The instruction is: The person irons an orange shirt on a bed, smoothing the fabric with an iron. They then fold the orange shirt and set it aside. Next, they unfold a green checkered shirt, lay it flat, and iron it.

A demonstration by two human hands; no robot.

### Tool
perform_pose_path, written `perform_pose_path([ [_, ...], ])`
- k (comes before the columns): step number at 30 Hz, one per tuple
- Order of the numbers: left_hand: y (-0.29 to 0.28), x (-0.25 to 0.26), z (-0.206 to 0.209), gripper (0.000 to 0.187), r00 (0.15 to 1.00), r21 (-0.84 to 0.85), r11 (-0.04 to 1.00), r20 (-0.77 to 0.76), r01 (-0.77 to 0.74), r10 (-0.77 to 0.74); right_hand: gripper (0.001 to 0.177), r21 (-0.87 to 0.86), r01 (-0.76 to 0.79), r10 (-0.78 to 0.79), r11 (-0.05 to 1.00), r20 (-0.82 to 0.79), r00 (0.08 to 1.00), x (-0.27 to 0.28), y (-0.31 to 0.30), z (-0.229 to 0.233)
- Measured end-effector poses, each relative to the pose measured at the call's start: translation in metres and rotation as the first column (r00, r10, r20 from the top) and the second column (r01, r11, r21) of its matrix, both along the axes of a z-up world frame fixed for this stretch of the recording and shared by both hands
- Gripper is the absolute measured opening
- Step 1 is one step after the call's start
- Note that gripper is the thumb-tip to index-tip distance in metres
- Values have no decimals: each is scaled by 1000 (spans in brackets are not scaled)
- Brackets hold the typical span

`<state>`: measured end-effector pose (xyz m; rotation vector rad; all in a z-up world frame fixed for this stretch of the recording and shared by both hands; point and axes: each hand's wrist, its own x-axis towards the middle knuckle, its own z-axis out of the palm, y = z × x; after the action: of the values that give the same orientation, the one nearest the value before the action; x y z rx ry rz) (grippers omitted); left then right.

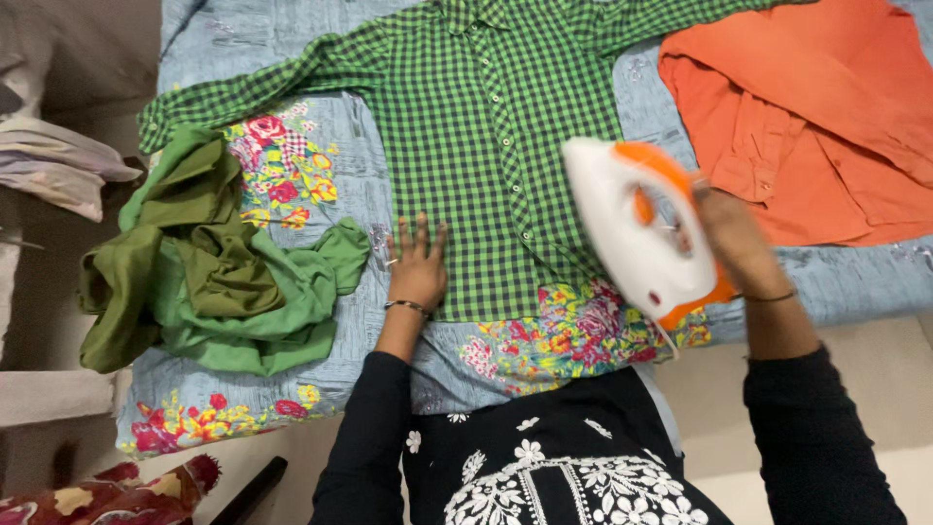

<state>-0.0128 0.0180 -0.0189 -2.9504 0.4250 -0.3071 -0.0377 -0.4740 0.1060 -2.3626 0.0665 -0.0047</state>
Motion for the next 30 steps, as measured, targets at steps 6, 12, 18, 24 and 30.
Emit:
perform_pose_path([
  [6, -99, 11, 7, 69, 961, -389, 904, -125, 181, -246, 47, -41, 219, -218, 975, 33, 975, 8, 6, 44],
  [12, -143, 0, 41, 85, 843, -579, 787, -297, 214, -448, 48, -111, 201, -199, 973, 29, 980, 45, 31, 28],
  [18, -144, -25, 42, 81, 849, -471, 735, 59, 487, -525, 47, 11, 150, -150, 989, -34, 988, 57, 53, 20],
  [24, -180, -40, 35, 69, 895, -543, 722, 147, 429, -421, 43, 150, 171, -164, 974, -61, 985, 49, 64, 32],
  [30, -194, -42, 34, 35, 893, -581, 693, 152, 428, -424, 45, 140, 231, -222, 963, -80, 972, 43, 50, 35],
])
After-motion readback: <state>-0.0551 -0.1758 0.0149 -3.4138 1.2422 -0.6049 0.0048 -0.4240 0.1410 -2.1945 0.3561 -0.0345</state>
